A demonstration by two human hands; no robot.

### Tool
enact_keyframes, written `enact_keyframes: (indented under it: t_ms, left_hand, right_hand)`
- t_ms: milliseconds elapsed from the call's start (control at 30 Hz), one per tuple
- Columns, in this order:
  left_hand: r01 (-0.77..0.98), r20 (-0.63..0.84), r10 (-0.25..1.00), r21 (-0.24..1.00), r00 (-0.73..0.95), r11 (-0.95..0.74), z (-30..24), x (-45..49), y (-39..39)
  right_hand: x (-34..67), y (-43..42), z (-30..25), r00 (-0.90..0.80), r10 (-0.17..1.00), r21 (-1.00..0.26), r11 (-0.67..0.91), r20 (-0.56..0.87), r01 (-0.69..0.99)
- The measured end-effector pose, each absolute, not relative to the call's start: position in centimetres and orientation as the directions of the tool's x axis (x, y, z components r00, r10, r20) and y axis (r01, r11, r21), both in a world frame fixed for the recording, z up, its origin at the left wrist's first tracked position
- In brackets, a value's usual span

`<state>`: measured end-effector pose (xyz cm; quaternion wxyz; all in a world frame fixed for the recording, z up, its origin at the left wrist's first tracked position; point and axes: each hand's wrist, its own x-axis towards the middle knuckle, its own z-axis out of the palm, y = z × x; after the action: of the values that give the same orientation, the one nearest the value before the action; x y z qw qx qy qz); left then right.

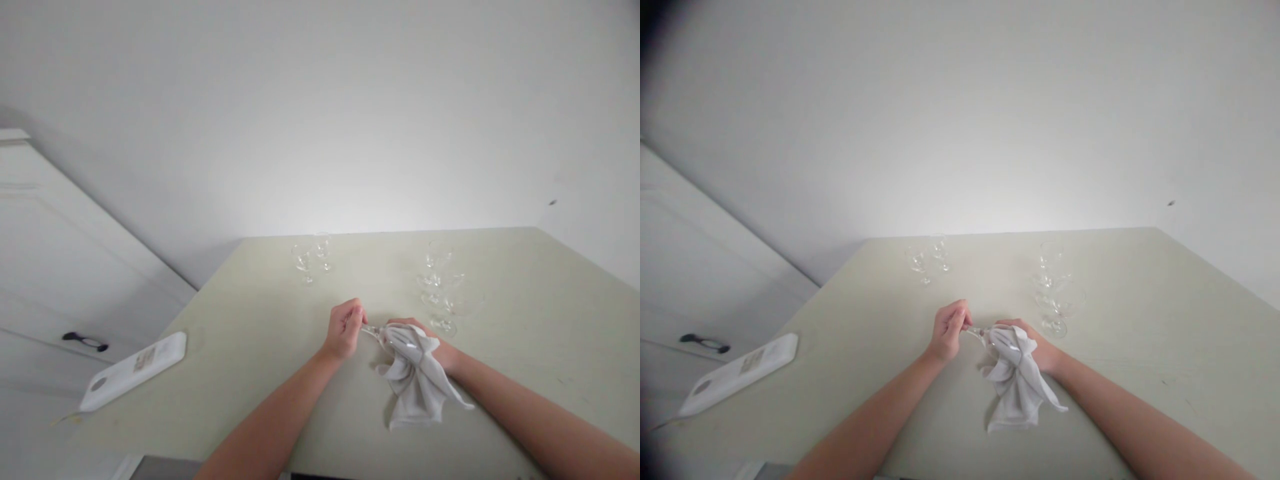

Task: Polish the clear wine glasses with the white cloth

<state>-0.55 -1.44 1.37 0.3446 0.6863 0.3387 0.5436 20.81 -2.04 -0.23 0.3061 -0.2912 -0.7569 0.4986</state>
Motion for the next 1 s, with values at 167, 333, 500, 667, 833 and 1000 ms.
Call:
enact_keyframes:
  t_ms: [167,333,500,667,833,1000]
  left_hand:
    - [0.083,0.508,0.843,0.846,0.177,-0.527,1.45,-0.57,-1.57]
    - [0.094,0.507,0.844,0.845,0.177,-0.527,1.63,-0.51,-1.61]
    - [0.105,0.495,0.852,0.851,0.171,-0.515,1.61,-0.50,-1.57]
    - [0.128,0.477,0.863,0.857,0.170,-0.499,1.51,-0.54,-1.58]
    - [0.117,0.486,0.857,0.854,0.171,-0.508,1.55,-0.54,-1.56]
    - [0.115,0.493,0.854,0.850,0.165,-0.513,1.57,-0.51,-1.52]
  right_hand:
    - [20.79,-1.97,-0.29,-0.643,0.744,-0.934,0.335,0.182,0.123]
    - [20.72,-1.90,-0.43,-0.644,0.736,-0.925,0.362,0.208,0.115]
    - [20.80,-2.08,-0.06,-0.647,0.741,-0.930,0.342,0.179,0.134]
    - [20.82,-2.19,0.35,-0.641,0.751,-0.934,0.325,0.158,0.150]
    - [20.74,-2.11,0.38,-0.639,0.753,-0.934,0.323,0.157,0.151]
    - [20.69,-2.19,0.45,-0.633,0.763,-0.939,0.301,0.134,0.164]
